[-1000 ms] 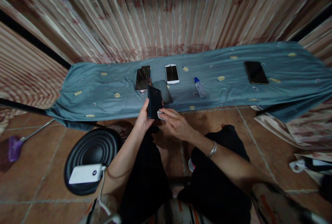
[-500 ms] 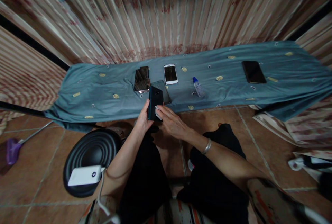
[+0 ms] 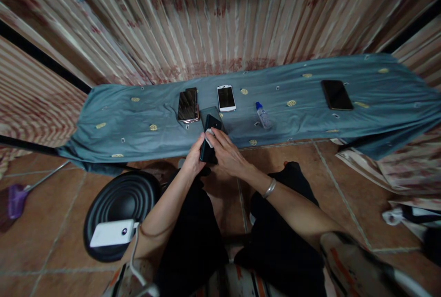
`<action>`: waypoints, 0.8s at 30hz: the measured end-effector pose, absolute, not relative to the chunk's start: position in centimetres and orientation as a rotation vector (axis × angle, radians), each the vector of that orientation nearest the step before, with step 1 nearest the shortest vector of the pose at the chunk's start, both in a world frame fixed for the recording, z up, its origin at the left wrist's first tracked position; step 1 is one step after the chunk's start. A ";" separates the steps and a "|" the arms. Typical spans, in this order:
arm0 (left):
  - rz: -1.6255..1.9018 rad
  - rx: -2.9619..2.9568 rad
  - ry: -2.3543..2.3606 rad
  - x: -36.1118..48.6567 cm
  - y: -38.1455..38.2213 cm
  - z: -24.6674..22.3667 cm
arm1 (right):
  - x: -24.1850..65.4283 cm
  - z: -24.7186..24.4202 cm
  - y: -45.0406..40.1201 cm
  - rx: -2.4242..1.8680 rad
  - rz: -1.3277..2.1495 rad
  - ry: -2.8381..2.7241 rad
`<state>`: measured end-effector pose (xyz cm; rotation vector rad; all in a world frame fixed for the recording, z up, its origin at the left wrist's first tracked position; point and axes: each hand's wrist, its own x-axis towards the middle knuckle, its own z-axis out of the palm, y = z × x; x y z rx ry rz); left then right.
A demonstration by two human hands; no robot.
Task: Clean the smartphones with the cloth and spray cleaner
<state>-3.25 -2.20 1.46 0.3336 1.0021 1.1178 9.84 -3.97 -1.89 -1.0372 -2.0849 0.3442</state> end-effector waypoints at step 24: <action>1.122 0.351 0.979 -2.2 -1.7 1.1 | 9.8 -1.1 2.0 -1.188 0.435 -2.004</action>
